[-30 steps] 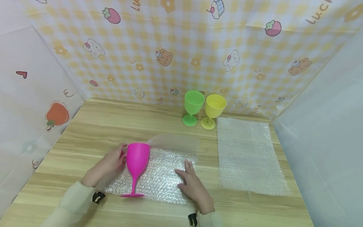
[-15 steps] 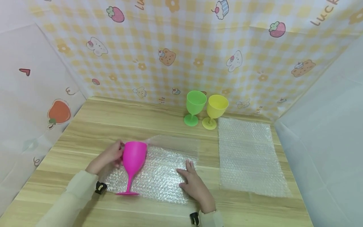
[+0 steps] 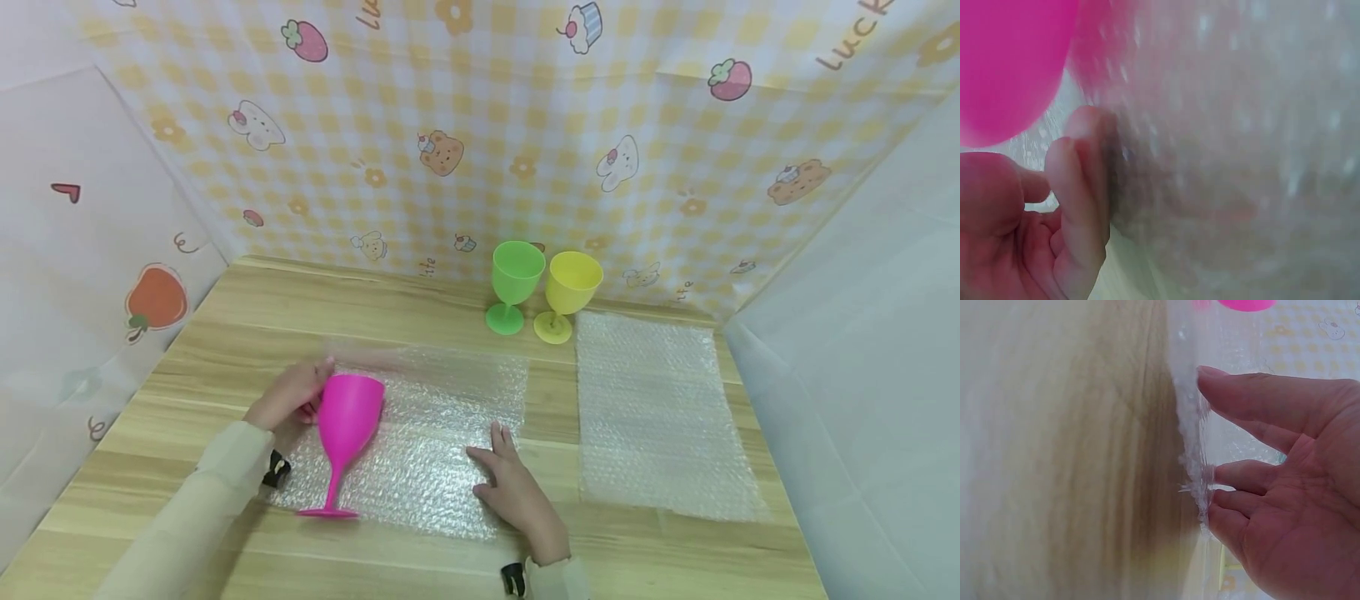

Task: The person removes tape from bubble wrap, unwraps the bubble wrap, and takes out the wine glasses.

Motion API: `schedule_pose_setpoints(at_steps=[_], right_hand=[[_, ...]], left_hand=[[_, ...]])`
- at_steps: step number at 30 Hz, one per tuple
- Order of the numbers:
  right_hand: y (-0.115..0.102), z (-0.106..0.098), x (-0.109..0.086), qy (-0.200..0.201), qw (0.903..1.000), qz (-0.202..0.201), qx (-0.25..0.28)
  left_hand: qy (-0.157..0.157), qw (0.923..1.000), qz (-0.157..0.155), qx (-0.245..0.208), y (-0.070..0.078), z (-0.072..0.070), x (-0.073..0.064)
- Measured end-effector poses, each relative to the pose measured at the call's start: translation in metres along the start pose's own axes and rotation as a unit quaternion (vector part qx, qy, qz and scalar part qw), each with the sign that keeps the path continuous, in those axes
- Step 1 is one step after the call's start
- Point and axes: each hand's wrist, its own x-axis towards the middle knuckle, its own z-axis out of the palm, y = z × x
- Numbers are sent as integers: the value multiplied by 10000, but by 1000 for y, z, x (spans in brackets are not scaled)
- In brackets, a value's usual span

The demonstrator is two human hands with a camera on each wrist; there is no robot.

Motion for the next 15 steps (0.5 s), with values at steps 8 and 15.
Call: schedule_pose_setpoints(at_steps=[8,15], right_hand=[[1,-2,1,-21,9998,-51,-199],[3,-4,3,-96,9997,-113,-192]], left_hand=[[443,9958,329,734,-3,-1,-1],[885,9799,807,1593,2,1,-5]])
